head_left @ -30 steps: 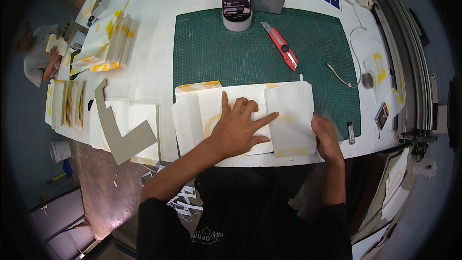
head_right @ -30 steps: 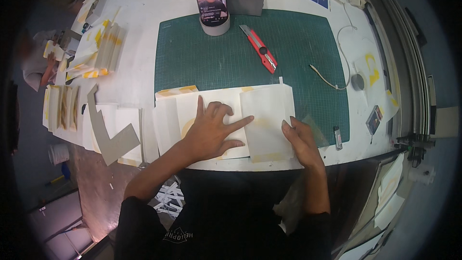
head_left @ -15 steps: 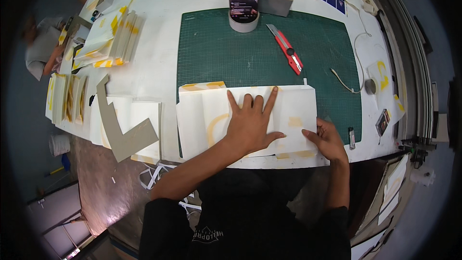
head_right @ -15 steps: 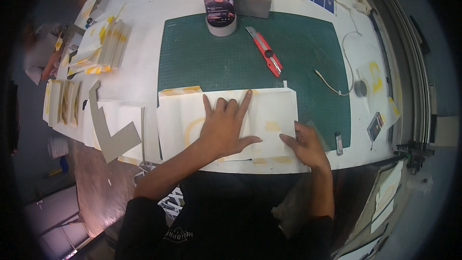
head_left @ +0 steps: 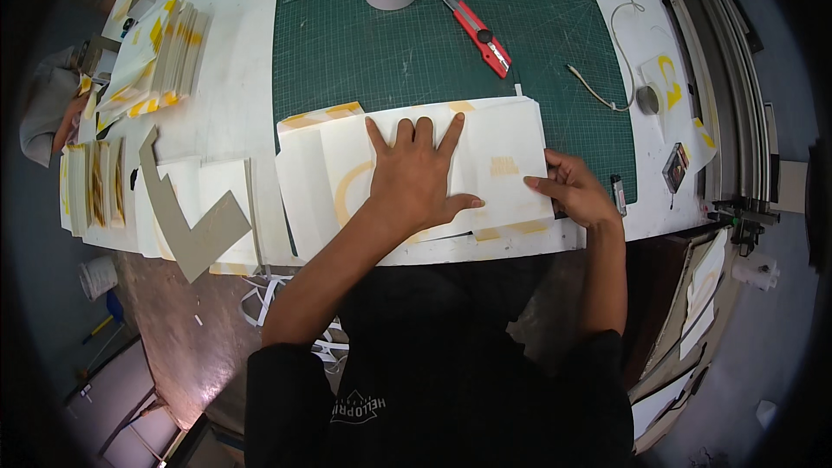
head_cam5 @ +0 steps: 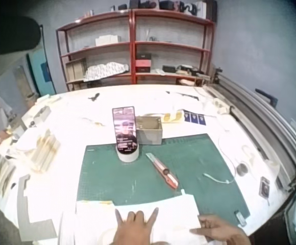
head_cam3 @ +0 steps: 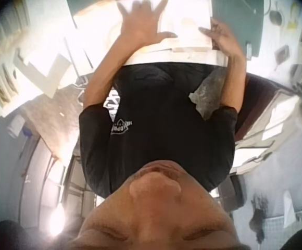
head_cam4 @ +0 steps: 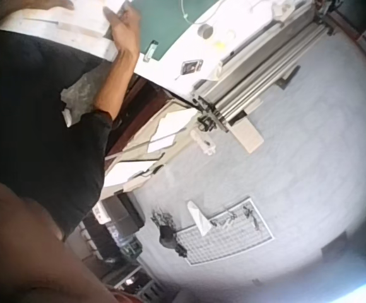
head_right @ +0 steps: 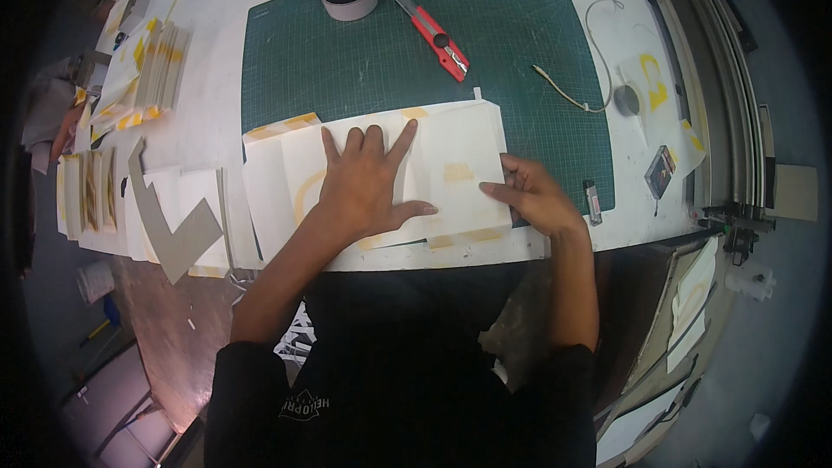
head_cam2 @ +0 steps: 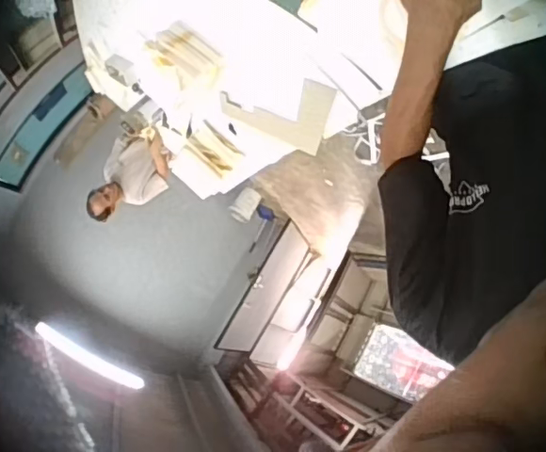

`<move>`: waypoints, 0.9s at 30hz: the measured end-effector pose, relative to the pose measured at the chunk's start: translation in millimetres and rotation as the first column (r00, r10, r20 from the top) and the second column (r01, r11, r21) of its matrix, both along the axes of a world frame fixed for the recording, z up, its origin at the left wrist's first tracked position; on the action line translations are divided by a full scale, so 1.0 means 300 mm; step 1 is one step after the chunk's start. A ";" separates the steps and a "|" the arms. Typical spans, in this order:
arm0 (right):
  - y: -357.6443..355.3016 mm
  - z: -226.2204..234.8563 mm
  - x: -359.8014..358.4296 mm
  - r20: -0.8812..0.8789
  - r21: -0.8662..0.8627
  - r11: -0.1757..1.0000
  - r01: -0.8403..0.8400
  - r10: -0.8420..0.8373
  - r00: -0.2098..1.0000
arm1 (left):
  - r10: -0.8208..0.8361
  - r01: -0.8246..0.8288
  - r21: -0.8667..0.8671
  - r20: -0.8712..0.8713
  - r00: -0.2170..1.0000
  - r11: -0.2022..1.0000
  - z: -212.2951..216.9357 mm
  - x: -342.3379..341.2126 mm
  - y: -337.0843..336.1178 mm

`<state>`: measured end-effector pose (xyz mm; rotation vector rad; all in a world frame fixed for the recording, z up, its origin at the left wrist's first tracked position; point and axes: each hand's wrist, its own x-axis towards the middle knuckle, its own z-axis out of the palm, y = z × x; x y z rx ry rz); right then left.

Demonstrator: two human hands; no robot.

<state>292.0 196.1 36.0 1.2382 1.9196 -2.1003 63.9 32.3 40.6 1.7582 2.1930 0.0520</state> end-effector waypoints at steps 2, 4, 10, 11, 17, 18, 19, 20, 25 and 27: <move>-0.001 -0.001 0.005 0.005 0.012 1.000 0.004 -0.005 1.000 | -0.001 0.001 -0.001 0.013 1.000 1.000 0.004 0.001 0.001; -0.007 0.006 0.003 -0.004 0.024 1.000 0.017 -0.017 1.000 | 0.007 -0.008 0.024 0.046 0.999 1.000 0.001 -0.002 -0.002; 0.009 -0.030 0.019 -0.028 0.151 0.988 -0.013 0.018 0.999 | 0.047 -0.105 0.197 0.279 0.959 0.975 0.001 -0.055 -0.070; 0.013 -0.075 0.051 -0.015 0.219 0.976 -0.010 0.014 1.000 | 0.053 -0.152 0.277 0.332 0.942 0.949 -0.007 -0.068 -0.108; -0.062 -0.014 0.083 -0.190 0.018 0.988 0.150 -0.144 0.971 | 0.489 -0.450 0.696 0.161 0.857 0.559 -0.017 -0.227 -0.473; -0.072 -0.015 0.091 -0.227 -0.041 0.984 0.172 -0.177 0.958 | 0.644 -0.497 0.743 0.119 0.756 0.447 -0.061 -0.285 -0.572; -0.084 -0.019 0.103 -0.253 -0.053 0.979 0.197 -0.204 0.946 | 0.754 -0.473 0.791 0.022 0.657 0.389 -0.128 -0.365 -0.693; -0.093 -0.015 0.109 -0.292 -0.040 0.981 0.188 -0.192 0.937 | 0.901 -0.592 0.771 0.057 0.430 0.234 -0.127 -0.399 -0.790; -0.140 0.087 0.043 -0.465 -0.069 0.984 0.164 -0.177 0.867 | 0.951 -0.729 0.614 0.246 -0.188 -0.303 -0.194 -0.484 -1.185; -0.169 0.130 -0.032 -0.509 -0.032 0.988 0.152 -0.146 0.848 | 0.823 -0.835 0.353 0.536 -0.190 -0.422 -0.226 -0.489 -1.254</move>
